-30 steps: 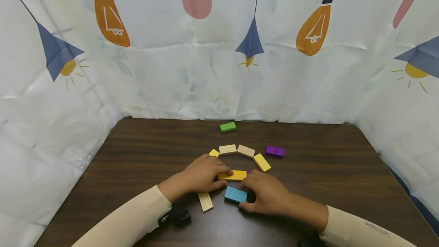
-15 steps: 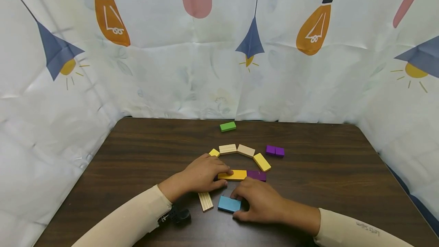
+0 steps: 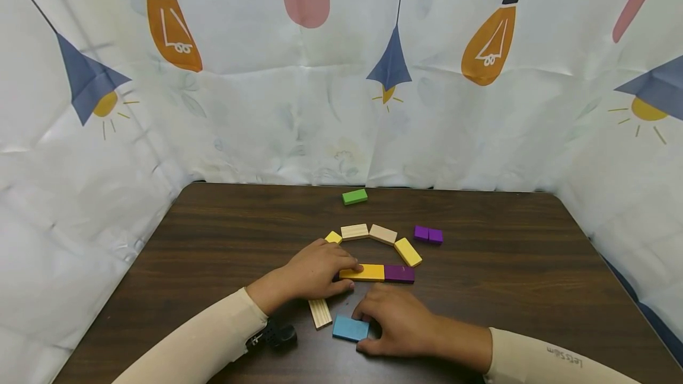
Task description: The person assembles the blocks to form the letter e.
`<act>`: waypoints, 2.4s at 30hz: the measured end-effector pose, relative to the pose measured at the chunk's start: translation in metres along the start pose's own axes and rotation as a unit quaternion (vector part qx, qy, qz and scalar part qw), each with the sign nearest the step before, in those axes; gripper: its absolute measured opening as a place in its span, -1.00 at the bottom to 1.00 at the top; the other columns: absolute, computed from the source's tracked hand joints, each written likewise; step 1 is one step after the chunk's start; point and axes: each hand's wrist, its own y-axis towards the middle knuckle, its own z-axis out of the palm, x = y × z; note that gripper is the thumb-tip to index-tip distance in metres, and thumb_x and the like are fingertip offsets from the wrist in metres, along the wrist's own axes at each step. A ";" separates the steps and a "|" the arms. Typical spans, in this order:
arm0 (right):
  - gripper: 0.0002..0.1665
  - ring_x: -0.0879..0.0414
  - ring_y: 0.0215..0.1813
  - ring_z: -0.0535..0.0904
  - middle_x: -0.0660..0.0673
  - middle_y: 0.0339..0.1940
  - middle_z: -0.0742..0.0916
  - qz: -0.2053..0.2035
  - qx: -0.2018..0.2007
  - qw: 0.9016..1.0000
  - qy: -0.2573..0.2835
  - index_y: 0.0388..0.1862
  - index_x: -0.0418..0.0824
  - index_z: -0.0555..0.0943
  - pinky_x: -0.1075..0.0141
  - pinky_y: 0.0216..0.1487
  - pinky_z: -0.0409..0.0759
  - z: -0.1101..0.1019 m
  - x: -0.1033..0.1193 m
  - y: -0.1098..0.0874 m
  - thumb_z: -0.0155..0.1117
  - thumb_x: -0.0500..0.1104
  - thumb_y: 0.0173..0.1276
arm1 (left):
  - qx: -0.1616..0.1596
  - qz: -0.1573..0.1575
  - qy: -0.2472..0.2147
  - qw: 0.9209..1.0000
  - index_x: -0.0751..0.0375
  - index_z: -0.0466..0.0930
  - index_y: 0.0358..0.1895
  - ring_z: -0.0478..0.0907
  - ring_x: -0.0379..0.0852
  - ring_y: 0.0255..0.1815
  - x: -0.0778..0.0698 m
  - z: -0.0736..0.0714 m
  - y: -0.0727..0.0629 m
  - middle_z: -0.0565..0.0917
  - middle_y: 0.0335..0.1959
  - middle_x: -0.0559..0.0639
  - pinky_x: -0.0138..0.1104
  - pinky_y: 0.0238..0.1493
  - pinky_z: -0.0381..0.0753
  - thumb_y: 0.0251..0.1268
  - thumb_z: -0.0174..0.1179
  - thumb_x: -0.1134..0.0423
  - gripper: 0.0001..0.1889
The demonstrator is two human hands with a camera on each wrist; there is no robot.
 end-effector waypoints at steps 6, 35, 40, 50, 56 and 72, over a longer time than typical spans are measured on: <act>-0.61 0.40 -0.17 0.40 0.32 -0.26 0.55 -0.009 -0.005 1.000 -0.004 -0.09 0.11 0.69 0.43 -0.16 0.45 0.004 0.002 0.001 0.47 0.27 0.25 | -0.002 0.000 0.000 1.000 -0.12 0.68 0.22 0.55 -0.14 0.23 0.000 0.000 0.000 0.68 0.15 -0.19 -0.01 0.28 0.42 0.45 0.24 -0.09 -0.63; -0.59 0.41 -0.14 0.41 0.35 -0.24 0.56 -0.034 0.014 0.999 0.010 -0.06 0.13 0.69 0.46 -0.12 0.45 0.006 0.005 0.003 0.39 0.33 0.30 | 0.002 -0.009 -0.002 1.000 -0.14 0.69 0.22 0.54 -0.15 0.23 0.000 0.001 0.001 0.68 0.15 -0.20 -0.02 0.29 0.41 0.44 0.25 -0.09 -0.63; -0.57 0.42 -0.15 0.41 0.35 -0.25 0.55 -0.038 0.011 0.999 0.002 -0.05 0.13 0.69 0.47 -0.13 0.44 0.008 0.005 0.004 0.38 0.35 0.30 | 0.002 -0.008 -0.002 1.000 -0.14 0.69 0.21 0.55 -0.15 0.22 0.000 0.001 0.001 0.68 0.14 -0.20 -0.03 0.28 0.41 0.45 0.25 -0.09 -0.64; -0.46 0.41 -0.14 0.41 0.35 -0.26 0.54 -0.021 0.017 1.000 0.005 0.01 0.10 0.69 0.46 -0.14 0.45 0.006 0.006 0.004 0.40 0.41 0.25 | 0.000 -0.006 -0.005 1.000 -0.13 0.69 0.21 0.55 -0.16 0.22 0.000 0.001 0.000 0.68 0.14 -0.20 -0.03 0.26 0.42 0.45 0.25 -0.08 -0.64; -0.34 0.37 -0.11 0.45 0.29 -0.23 0.58 -0.015 0.002 1.000 0.013 0.08 0.05 0.68 0.38 -0.08 0.50 -0.010 -0.003 0.005 0.40 0.45 0.21 | -0.002 -0.001 0.001 1.000 -0.13 0.69 0.21 0.55 -0.16 0.21 0.000 0.001 0.000 0.68 0.13 -0.20 -0.06 0.23 0.43 0.44 0.26 -0.08 -0.64; -0.39 0.20 -0.07 0.52 0.09 -0.16 0.73 0.036 -0.066 0.997 -0.011 0.12 -0.09 0.72 0.22 -0.08 0.58 -0.059 -0.062 0.037 0.53 0.24 0.23 | -0.007 0.006 0.014 1.000 -0.13 0.69 0.19 0.57 -0.15 0.18 0.001 0.000 0.000 0.69 0.11 -0.19 -0.07 0.17 0.46 0.45 0.25 -0.10 -0.64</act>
